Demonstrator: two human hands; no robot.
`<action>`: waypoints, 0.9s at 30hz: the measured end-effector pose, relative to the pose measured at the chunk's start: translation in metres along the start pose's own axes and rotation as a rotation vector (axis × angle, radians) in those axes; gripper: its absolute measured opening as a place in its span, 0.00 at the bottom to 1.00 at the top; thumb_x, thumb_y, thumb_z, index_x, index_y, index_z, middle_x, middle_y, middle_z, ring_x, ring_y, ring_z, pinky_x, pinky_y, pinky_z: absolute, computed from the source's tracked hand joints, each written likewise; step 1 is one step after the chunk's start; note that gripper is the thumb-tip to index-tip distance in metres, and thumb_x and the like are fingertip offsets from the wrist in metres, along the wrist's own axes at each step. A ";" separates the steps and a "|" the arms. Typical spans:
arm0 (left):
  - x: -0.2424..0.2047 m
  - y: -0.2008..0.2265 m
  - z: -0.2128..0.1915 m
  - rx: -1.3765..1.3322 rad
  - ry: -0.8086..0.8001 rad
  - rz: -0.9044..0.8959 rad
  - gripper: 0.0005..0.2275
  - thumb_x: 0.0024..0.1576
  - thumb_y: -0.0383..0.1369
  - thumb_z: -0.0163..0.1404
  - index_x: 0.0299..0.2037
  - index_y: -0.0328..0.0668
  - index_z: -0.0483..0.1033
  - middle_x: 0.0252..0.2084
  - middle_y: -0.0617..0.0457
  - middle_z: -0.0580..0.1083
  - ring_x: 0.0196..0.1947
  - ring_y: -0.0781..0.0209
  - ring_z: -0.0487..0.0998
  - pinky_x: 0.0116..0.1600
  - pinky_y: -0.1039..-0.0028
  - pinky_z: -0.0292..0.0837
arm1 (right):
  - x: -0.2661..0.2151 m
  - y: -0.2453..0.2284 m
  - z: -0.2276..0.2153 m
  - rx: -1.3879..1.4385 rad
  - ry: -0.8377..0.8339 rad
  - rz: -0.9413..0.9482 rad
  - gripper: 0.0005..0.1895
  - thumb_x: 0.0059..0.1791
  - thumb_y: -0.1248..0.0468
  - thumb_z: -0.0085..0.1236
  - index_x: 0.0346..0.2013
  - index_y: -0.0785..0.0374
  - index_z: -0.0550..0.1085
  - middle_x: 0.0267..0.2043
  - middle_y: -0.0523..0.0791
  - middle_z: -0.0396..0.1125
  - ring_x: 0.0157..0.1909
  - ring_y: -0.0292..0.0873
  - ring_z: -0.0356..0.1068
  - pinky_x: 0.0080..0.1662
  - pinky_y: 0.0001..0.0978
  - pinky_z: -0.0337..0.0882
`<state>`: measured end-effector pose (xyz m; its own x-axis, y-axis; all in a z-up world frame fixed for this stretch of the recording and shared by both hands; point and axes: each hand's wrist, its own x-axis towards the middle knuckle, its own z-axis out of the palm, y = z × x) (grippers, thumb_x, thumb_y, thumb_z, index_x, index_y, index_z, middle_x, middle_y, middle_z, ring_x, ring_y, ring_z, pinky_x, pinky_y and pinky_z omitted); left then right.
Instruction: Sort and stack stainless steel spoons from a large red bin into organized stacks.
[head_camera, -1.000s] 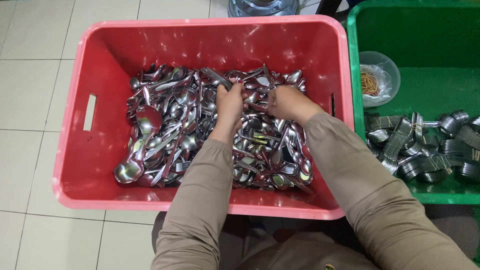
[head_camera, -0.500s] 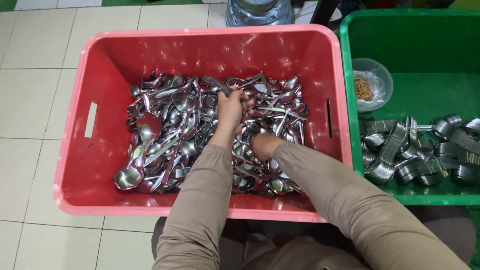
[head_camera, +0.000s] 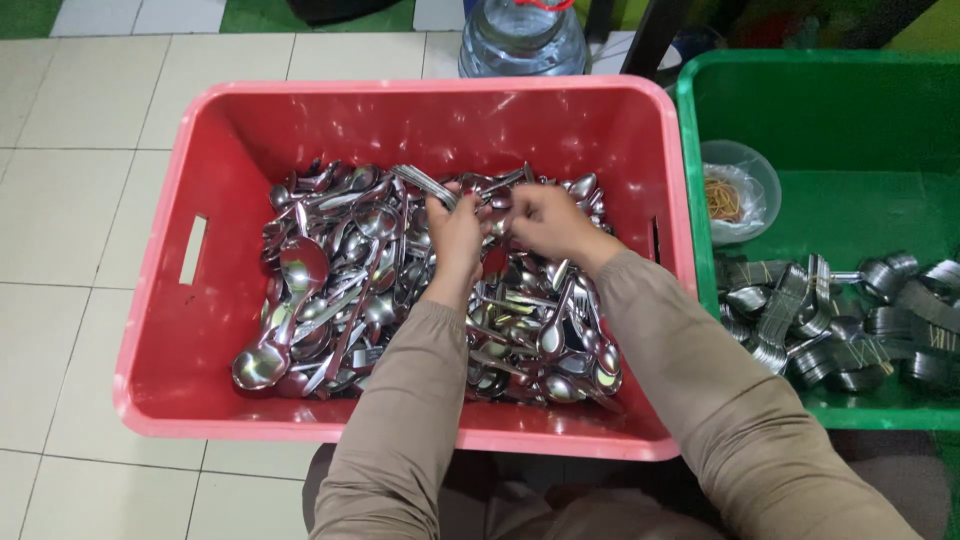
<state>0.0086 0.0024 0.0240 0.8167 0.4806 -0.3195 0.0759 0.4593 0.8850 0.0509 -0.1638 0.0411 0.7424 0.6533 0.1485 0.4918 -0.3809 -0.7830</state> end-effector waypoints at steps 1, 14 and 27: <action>0.001 -0.003 -0.001 0.000 -0.002 0.004 0.15 0.59 0.26 0.50 0.54 0.47 0.62 0.39 0.53 0.74 0.33 0.64 0.79 0.29 0.74 0.71 | 0.003 -0.001 -0.005 -0.001 0.003 -0.004 0.05 0.46 0.69 0.60 0.30 0.68 0.73 0.28 0.51 0.72 0.31 0.44 0.73 0.34 0.41 0.72; 0.004 -0.054 -0.009 0.320 -0.661 0.037 0.08 0.64 0.27 0.50 0.52 0.43 0.73 0.45 0.57 0.76 0.42 0.71 0.75 0.46 0.80 0.71 | 0.012 0.007 -0.003 0.414 0.555 0.225 0.07 0.49 0.73 0.56 0.29 0.65 0.66 0.24 0.44 0.70 0.22 0.31 0.68 0.22 0.24 0.65; -0.012 0.000 0.001 0.295 -0.312 -0.257 0.07 0.62 0.37 0.50 0.40 0.45 0.71 0.30 0.60 0.73 0.24 0.71 0.71 0.22 0.79 0.60 | -0.002 0.006 -0.032 -0.245 0.286 0.398 0.09 0.46 0.64 0.63 0.36 0.69 0.80 0.34 0.56 0.75 0.38 0.54 0.77 0.44 0.44 0.75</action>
<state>0.0000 -0.0041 0.0285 0.8792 0.1128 -0.4630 0.4188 0.2807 0.8636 0.0668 -0.1883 0.0552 0.9701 0.2366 0.0548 0.2140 -0.7261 -0.6535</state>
